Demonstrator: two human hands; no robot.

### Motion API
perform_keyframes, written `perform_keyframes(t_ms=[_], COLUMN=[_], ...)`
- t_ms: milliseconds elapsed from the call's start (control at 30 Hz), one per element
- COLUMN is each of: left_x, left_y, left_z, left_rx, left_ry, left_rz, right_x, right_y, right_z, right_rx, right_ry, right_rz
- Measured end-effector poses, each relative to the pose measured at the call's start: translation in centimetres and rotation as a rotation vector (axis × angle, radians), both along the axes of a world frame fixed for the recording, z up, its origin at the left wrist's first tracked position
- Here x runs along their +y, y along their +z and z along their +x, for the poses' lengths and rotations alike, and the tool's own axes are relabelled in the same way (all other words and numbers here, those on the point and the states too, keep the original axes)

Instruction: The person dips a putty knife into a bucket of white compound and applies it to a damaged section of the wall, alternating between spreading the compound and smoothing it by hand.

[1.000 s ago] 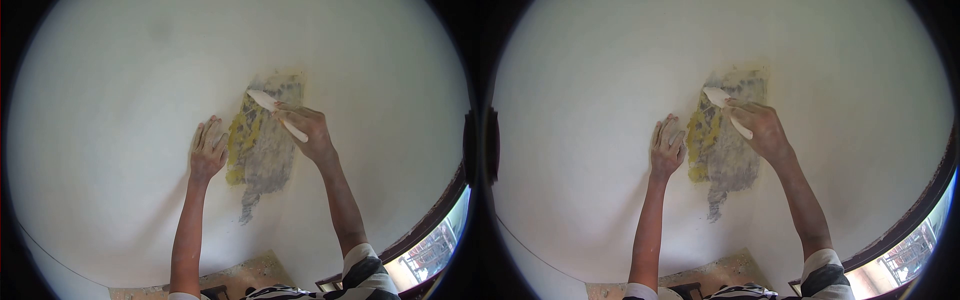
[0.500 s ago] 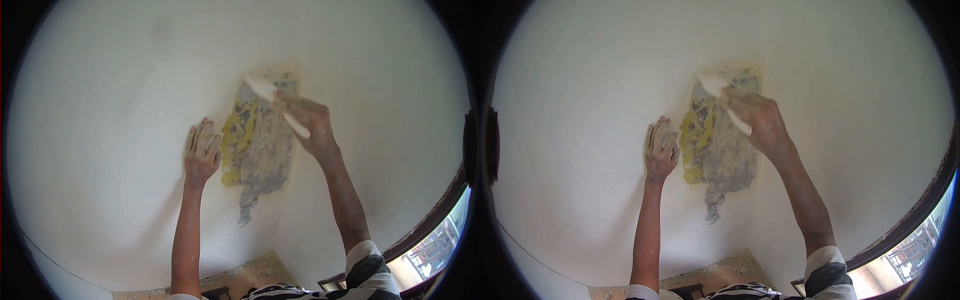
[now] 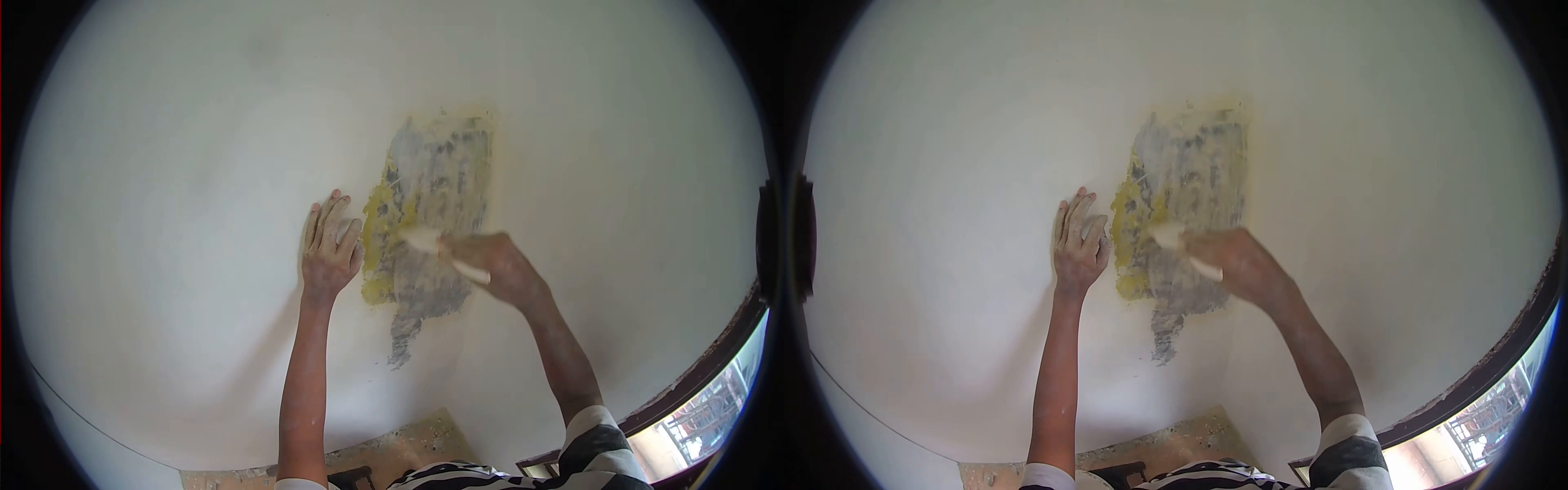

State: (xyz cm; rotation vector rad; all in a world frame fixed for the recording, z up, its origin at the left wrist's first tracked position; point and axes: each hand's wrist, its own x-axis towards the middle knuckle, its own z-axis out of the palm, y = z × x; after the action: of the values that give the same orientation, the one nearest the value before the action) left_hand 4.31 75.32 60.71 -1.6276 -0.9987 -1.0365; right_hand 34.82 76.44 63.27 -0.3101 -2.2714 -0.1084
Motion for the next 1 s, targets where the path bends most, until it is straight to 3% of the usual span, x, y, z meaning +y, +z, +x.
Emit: perform_keyframes(t_ms=[133,333,433,533,600,667,733,867,1000], left_x=[0.3,0.1,0.3,0.2,0.4,0.4,0.4,0.3,0.3], left_y=[-0.2,0.0,-0.1,-0.2,-0.3,-0.2,-0.2,-0.2,-0.3], left_z=[-0.1,0.0,-0.1,-0.1,-0.3,-0.3,-0.3,-0.2,-0.2], left_rx=[0.009,0.005,-0.005,0.005,0.028,0.03,0.029,0.036,0.031], left_ry=[0.023,0.008,0.005,0.018,0.044,0.039,0.035,0.03,0.032], left_rz=[0.007,-0.01,0.004,-0.006,0.012,0.011,0.008,0.008,0.01], right_x=[3.1,4.3,3.0,4.4,5.0,3.5,1.2,-0.5,3.4], right_y=[6.9,13.8,12.0,6.9,2.1,-2.4,-5.5,-5.6,-2.4], right_z=[1.0,1.2,0.6,-1.2,-2.5,-3.4,-2.8,-1.1,1.3], right_rx=[0.115,0.398,0.413,0.504,0.326,0.301,0.088,-0.069,0.183], right_ry=[-0.087,-0.058,-0.115,-0.037,-0.224,-0.113,-0.104,-0.018,-0.006], right_rz=[-0.148,0.177,0.385,0.201,0.319,0.249,0.108,-0.022,0.12])
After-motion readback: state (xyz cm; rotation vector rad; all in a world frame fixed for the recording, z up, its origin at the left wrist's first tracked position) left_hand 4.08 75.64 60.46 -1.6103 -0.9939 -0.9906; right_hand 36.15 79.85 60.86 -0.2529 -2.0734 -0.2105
